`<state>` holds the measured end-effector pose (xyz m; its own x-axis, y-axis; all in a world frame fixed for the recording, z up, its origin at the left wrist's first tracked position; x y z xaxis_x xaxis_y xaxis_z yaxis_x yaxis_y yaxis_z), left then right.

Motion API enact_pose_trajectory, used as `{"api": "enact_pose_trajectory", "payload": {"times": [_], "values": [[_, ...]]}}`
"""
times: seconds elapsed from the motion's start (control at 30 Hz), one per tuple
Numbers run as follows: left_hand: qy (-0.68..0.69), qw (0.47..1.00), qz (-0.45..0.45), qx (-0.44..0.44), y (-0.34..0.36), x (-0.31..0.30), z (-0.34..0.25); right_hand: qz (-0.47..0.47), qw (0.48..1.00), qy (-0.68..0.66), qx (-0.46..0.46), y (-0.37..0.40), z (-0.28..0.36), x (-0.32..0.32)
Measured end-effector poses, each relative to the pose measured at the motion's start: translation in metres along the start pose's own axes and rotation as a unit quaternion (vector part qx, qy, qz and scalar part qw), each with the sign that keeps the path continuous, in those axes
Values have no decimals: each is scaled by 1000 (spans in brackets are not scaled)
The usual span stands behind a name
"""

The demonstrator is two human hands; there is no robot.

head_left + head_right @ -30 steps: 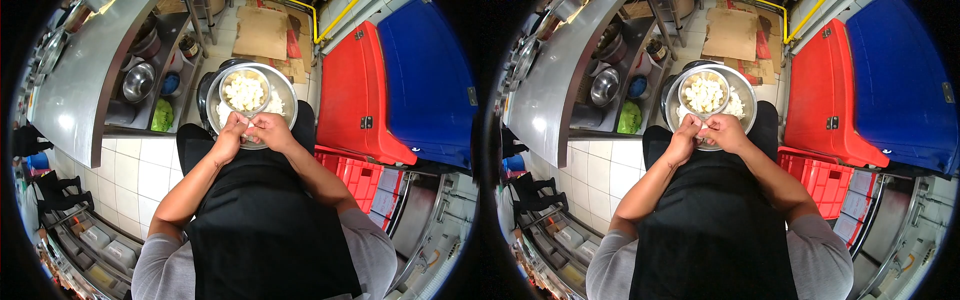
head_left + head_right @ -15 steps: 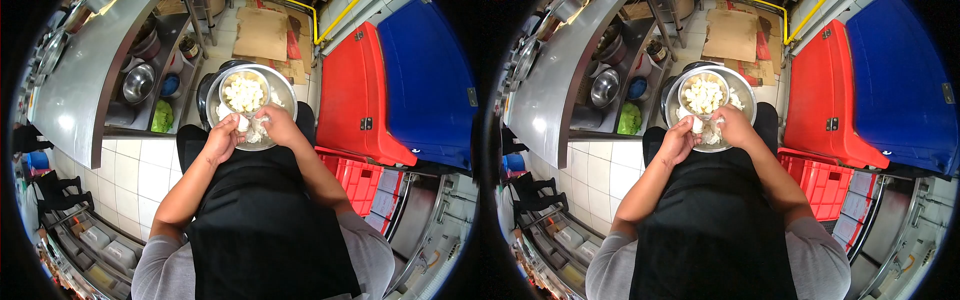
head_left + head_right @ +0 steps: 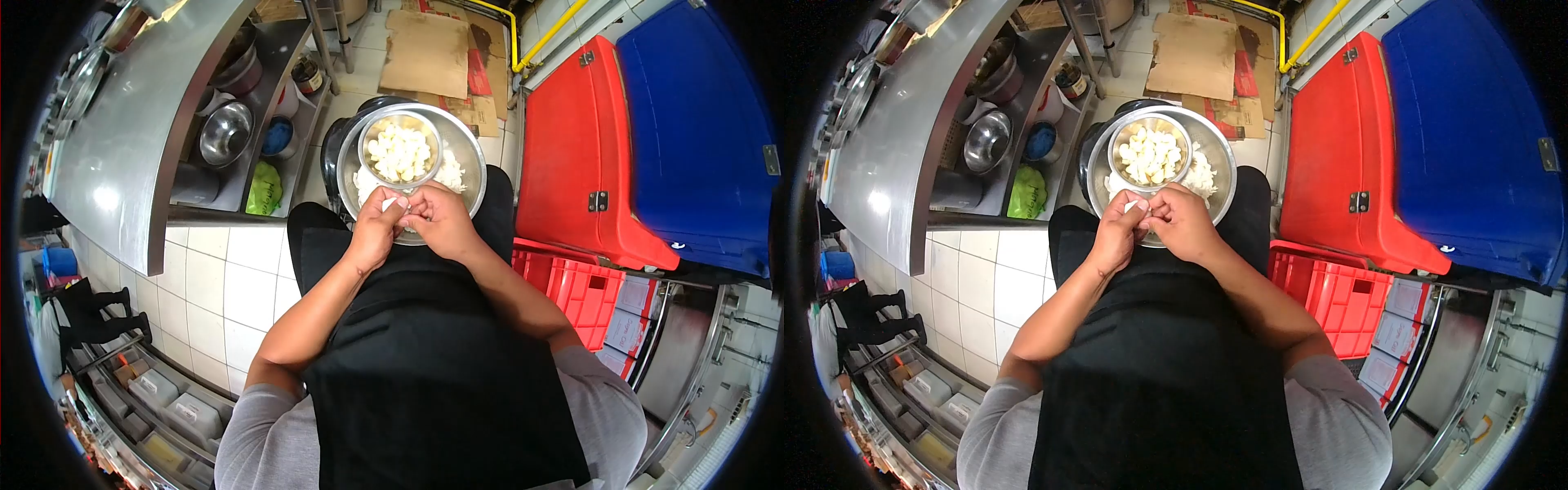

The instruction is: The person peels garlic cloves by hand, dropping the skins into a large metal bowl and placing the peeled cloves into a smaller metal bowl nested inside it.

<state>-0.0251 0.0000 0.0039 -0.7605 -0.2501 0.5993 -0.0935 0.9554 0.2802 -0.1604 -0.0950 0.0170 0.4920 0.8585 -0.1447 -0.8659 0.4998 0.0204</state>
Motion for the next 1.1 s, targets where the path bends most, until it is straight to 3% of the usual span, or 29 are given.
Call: {"api": "enact_pose_trajectory", "payload": {"times": [0.07, 0.17, 0.27, 0.3, 0.4, 0.57, 0.63, 0.77, 0.87, 0.93, 0.97, 1.1], "values": [[-3, 1000, -6, -1, -3, 0, 2, 1, 991, -133, 14, 1, -6, 5], [7, 998, -28, 56, -12, -1, 1, -34, 987, -157, -2, -1, 15, 9], [-40, 998, -42, -10, -5, 10, -18, -41, 982, -178, 41, -6, 16, 3], [-20, 999, -23, -18, -6, 6, -16, -38, 993, -99, 47, -10, 11, -1], [-48, 999, -5, 4, -7, 4, -17, -13, 991, -114, 69, -7, 9, -2], [-55, 998, -2, 44, -7, 7, -21, 33, 998, -56, -4, -14, 7, -11], [-40, 998, 0, 39, -9, 2, -19, 102, 991, -61, 68, -17, 16, -17], [-39, 999, 9, -2, -13, 0, -25, 63, 992, -108, 28, -23, 26, -17], [-7, 999, 39, -8, -12, -5, -37, 34, 999, -16, 2, -25, 31, -24], [32, 993, 114, -30, -12, -12, -41, 54, 997, 11, -47, -31, 24, -24], [-19, 992, 123, -28, -11, -15, -41, 32, 988, -154, 3, -29, 17, -18], [-63, 986, 155, -16, -4, -5, -52, 17, 977, -204, 55, -28, 15, -28]]}}
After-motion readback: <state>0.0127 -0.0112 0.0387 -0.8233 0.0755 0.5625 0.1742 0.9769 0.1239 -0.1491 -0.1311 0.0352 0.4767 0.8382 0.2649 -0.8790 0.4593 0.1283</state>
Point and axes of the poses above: each hand's wrist, its own y-axis away from the middle knuckle, its own x-axis out of the palm, z = x × y, the point moved 2 cm from there along -y, towards the middle knuckle, and after that the axes turned 10 degrees about z, right-handed, at the moved point
